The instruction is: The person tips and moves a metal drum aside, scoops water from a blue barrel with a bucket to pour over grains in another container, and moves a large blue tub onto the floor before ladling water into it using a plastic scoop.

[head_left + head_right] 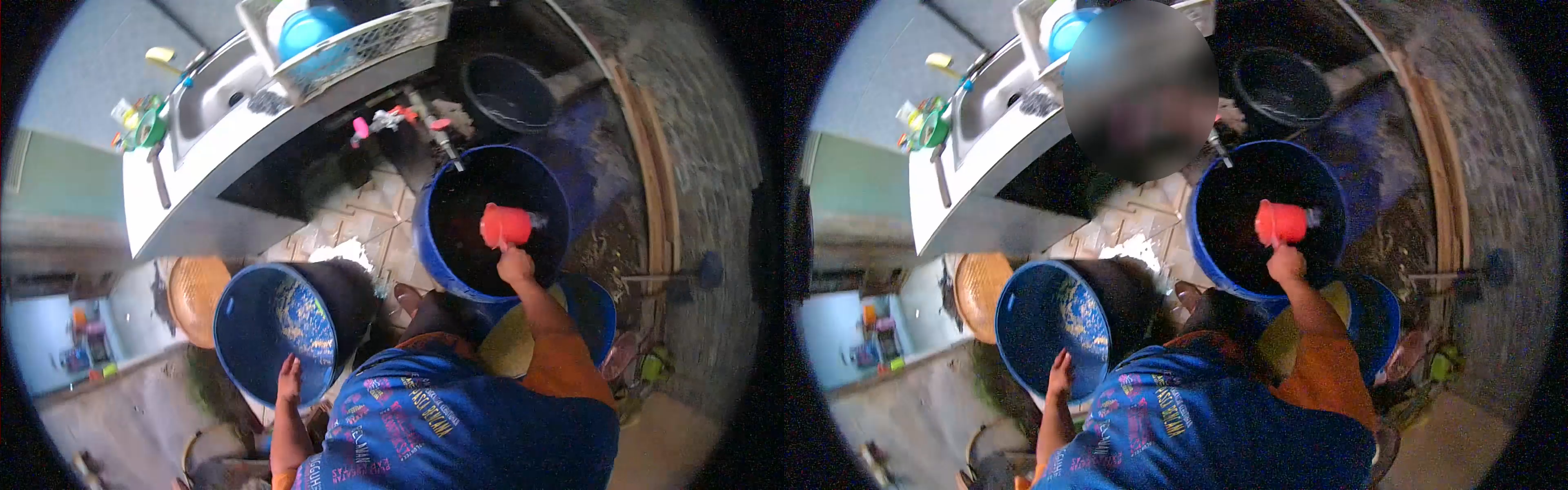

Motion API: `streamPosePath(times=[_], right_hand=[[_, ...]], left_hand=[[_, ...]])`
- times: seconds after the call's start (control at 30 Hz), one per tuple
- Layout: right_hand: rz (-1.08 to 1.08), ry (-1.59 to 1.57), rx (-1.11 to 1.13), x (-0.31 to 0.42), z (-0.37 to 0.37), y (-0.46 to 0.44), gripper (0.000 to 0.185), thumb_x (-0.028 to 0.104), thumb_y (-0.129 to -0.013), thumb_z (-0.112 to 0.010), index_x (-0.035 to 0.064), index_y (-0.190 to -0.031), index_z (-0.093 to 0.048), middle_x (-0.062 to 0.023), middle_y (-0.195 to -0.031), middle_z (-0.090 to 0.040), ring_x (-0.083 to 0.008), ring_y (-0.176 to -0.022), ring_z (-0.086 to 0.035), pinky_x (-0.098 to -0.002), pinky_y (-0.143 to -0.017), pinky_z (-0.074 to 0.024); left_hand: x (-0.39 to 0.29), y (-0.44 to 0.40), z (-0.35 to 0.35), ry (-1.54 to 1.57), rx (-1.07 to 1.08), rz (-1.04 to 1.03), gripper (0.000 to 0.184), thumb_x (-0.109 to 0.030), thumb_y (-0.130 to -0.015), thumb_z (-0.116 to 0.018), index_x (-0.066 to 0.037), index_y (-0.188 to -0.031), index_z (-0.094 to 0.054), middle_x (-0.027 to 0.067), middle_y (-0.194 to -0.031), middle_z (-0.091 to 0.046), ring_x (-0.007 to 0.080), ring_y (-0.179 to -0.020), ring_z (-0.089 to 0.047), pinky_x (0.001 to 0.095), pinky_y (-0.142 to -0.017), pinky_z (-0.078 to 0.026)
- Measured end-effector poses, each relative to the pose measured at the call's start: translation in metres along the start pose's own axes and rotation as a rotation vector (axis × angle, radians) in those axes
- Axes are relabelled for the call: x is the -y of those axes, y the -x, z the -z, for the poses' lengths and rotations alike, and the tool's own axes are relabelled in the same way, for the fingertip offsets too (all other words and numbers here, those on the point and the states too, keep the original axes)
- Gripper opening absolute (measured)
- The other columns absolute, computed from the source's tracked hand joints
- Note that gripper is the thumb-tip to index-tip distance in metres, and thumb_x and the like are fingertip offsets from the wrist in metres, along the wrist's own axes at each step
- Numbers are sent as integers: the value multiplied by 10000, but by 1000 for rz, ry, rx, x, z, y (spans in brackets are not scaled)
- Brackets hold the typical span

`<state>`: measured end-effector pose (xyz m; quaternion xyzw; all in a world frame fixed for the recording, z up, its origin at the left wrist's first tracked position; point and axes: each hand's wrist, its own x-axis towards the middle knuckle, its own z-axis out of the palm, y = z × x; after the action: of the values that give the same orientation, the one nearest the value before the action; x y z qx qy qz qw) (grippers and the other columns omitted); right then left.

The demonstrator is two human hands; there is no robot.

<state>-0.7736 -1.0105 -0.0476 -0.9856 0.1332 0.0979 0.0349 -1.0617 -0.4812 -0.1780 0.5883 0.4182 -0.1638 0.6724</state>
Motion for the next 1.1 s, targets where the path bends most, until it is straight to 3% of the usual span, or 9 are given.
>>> streamPosePath(times=[0.27, 0.3, 0.33, 0.4, 0.43, 0.5, 0.57, 0.8, 1.1], right_hand=[[29, 180, 347, 18, -96, -79, 327, 121, -811, -499, 48, -1117, -587, -203, -1131, -574, -290, -1089, -550, -397, -867, -457], [-6, -11, 216, -2, -159, -109, 236, 159, -836, -532, 62, -1040, -599, -128, -940, -638, -194, -834, -632, -338, -648, -500], [17, 2, 216, -6, -154, -109, 236, 159, -836, -532, 62, -1040, -599, -128, -940, -638, -194, -834, -632, -338, -648, -500], [-396, -1297, 599, -8, -129, -97, 121, 223, -850, -574, 122, -917, -587, -6, -697, -576, -84, -505, -495, -249, -404, -362], [-444, -1425, 544, 6, -106, -78, 127, 286, -863, -580, 182, -809, -529, 70, -587, -455, -35, -390, -282, -193, -342, -188], [-410, -1555, 606, 5, -78, -59, 434, 265, -891, -520, 261, -1314, -422, 74, -628, -430, -23, -403, -294, -184, -332, -225], [-244, -1690, 610, 19, -39, -10, 455, 235, -909, -491, 255, -1349, -375, 81, -604, -368, -11, -404, -266, -164, -333, -203], [-28, -1462, 238, 78, 73, 129, 304, 164, -903, -514, 104, -1200, -488, 30, -676, -490, -22, -434, -350, -166, -338, -244], [367, -1085, 576, 212, 47, 259, 359, 155, -871, -554, -5, -1182, -473, 32, -611, -436, -18, -418, -334, -157, -354, -227]], left_hand=[[46, 57, 11, 3, -124, -54, 562, -247, -887, -547, 11, -1337, -330, 175, -1320, -423, 228, -1201, -427, 307, -996, -334], [53, 64, 12, 15, -125, -37, 562, -249, -888, -543, 13, -1337, -329, 175, -1314, -431, 228, -1195, -432, 309, -989, -341], [56, 67, 10, 37, -138, -32, 562, -249, -888, -543, 13, -1337, -329, 175, -1314, -431, 228, -1195, -432, 309, -989, -341], [62, 75, 11, 14, -179, 78, 562, -246, -891, -538, 24, -1335, -324, 179, -1305, -441, 235, -1189, -440, 319, -983, -346], [96, 59, 20, 36, -179, 26, 573, -253, -888, -539, 33, -1334, -319, 188, -1304, -441, 244, -1186, -444, 329, -983, -347], [121, 48, 25, -9, -167, 7, 603, -289, -877, -553, 36, -1330, -324, 199, -1301, -443, 255, -1183, -448, 333, -983, -345], [128, 51, 24, 30, -192, 4, 607, -322, -873, -555, 25, -1325, -346, 201, -1306, -439, 260, -1189, -443, 329, -984, -344], [164, 39, 39, 75, -213, 16, 580, -334, -867, -551, 17, -1301, -395, 200, -1286, -464, 270, -1183, -455, 329, -989, -342], [231, 14, 68, 22, -354, -17, 536, -316, -865, -540, 10, -1276, -432, 209, -1282, -465, 288, -1196, -445, 334, -1002, -334]])
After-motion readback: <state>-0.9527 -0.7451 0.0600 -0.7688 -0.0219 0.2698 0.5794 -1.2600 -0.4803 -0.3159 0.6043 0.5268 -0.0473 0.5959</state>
